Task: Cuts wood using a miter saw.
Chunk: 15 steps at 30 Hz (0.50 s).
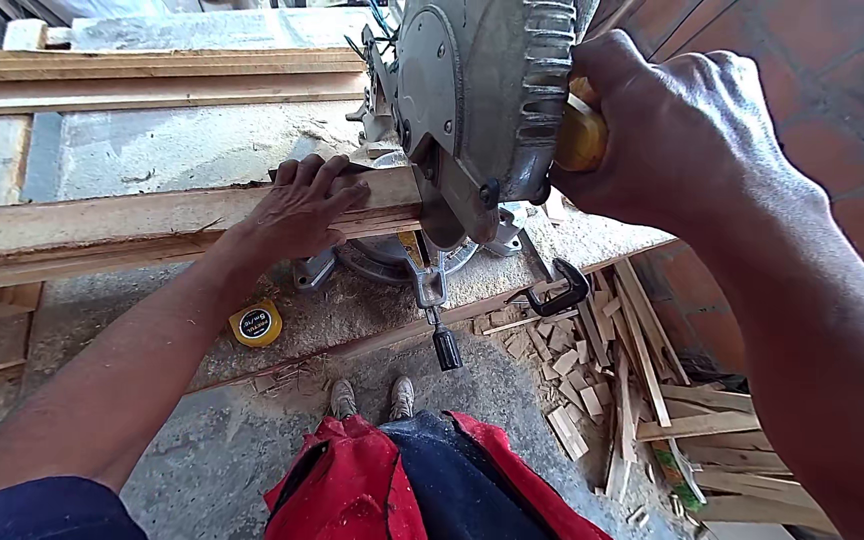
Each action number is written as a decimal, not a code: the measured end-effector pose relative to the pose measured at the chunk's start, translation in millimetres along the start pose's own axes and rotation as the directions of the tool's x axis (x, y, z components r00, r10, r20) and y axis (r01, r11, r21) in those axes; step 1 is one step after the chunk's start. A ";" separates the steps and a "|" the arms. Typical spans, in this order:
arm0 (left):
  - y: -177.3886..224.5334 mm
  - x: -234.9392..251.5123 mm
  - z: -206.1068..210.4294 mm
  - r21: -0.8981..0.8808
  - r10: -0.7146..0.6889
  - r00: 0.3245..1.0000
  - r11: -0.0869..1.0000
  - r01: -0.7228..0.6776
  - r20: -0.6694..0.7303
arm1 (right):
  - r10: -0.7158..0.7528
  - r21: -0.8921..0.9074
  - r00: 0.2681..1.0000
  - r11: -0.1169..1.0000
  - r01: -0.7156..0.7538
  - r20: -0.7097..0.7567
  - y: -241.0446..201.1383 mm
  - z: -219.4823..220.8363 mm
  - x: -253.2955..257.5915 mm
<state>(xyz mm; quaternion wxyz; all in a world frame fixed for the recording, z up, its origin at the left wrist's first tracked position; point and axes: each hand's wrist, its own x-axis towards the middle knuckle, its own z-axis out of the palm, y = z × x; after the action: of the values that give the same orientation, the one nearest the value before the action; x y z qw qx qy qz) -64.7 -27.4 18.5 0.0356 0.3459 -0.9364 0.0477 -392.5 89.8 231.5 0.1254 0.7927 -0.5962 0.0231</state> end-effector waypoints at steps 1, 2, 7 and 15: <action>-3.1 -0.7 0.7 0.000 0.024 1.000 1.000 -0.024 -0.006 | 0.004 -0.001 1.000 1.000 -0.004 0.002 0.0 0.0 0.3; -5.0 -1.6 1.4 -0.004 0.041 0.999 0.999 -0.041 -0.015 | 0.008 0.001 1.000 1.000 -0.008 0.002 -0.3 0.0 0.4; -3.8 -7.8 -2.1 -0.132 -0.094 0.984 0.988 0.074 -0.152 | 0.003 0.012 1.000 1.000 -0.003 0.003 -0.4 -0.7 -0.7; -12.1 -3.7 -0.2 -0.089 -0.265 0.964 0.960 0.265 0.013 | 0.003 0.032 1.000 0.999 -0.003 -0.003 1.6 0.6 -0.6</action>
<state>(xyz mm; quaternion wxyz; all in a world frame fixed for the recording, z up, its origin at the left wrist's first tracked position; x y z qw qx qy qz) -54.1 -34.2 19.2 0.0569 0.4662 -0.8829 0.0000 -394.3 89.7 231.2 0.1136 0.7937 -0.5966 0.0339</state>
